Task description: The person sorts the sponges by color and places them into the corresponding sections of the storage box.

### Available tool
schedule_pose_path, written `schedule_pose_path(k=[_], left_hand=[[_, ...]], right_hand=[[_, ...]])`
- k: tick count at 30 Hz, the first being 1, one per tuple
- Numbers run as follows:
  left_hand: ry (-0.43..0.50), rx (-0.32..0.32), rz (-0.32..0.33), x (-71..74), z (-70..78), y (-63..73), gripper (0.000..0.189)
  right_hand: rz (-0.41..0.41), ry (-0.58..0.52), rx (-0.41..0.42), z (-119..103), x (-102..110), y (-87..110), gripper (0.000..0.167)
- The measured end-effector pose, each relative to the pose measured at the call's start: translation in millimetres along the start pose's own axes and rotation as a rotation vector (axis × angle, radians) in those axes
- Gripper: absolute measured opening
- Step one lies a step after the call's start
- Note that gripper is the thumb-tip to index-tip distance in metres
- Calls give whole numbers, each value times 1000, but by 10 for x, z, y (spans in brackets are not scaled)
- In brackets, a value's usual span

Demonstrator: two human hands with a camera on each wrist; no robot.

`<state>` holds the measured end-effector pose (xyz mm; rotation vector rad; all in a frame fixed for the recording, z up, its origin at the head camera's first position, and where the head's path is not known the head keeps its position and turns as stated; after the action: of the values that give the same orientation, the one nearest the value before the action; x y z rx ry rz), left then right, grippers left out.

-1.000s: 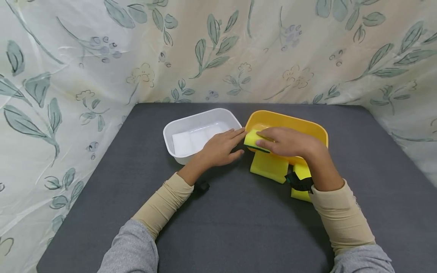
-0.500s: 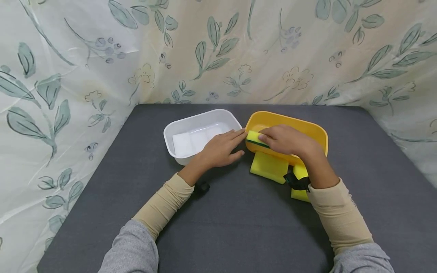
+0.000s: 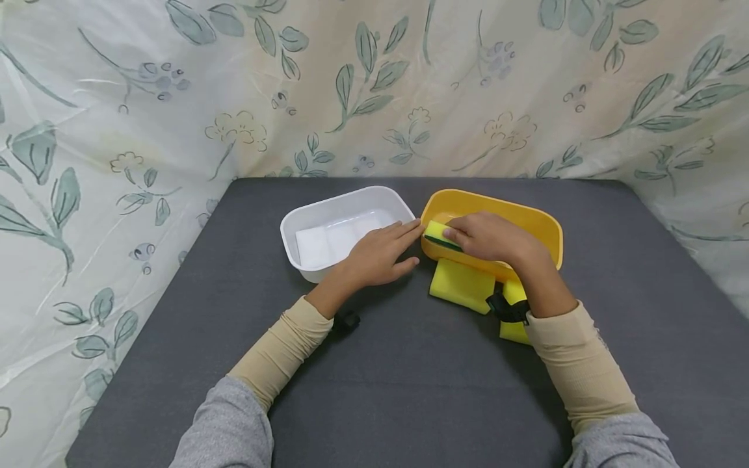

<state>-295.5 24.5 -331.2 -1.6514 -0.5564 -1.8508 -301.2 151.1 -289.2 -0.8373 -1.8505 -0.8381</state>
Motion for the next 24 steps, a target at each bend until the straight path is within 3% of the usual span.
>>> schedule_pose_path(k=[17,24], left_hand=[[2,-13,7,12,17,-7,67],[-3,-4,-3,10,14,-6,68]], right_hand=[[2,-19,-17,156,-58,-92,32],[14,-12,-49,217,-74,-118,43]])
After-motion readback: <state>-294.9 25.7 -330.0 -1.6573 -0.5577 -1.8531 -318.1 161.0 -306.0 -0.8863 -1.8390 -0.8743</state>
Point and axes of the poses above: each hand's wrist, its own y-axis away from the middle knuckle, its own x-axis out of the back of the hand, z = x × y, the point moved 9 cm from there along -y, towards the middle knuckle, and after that the axes turned 2 degrees about -z, right-handed, at the moved point
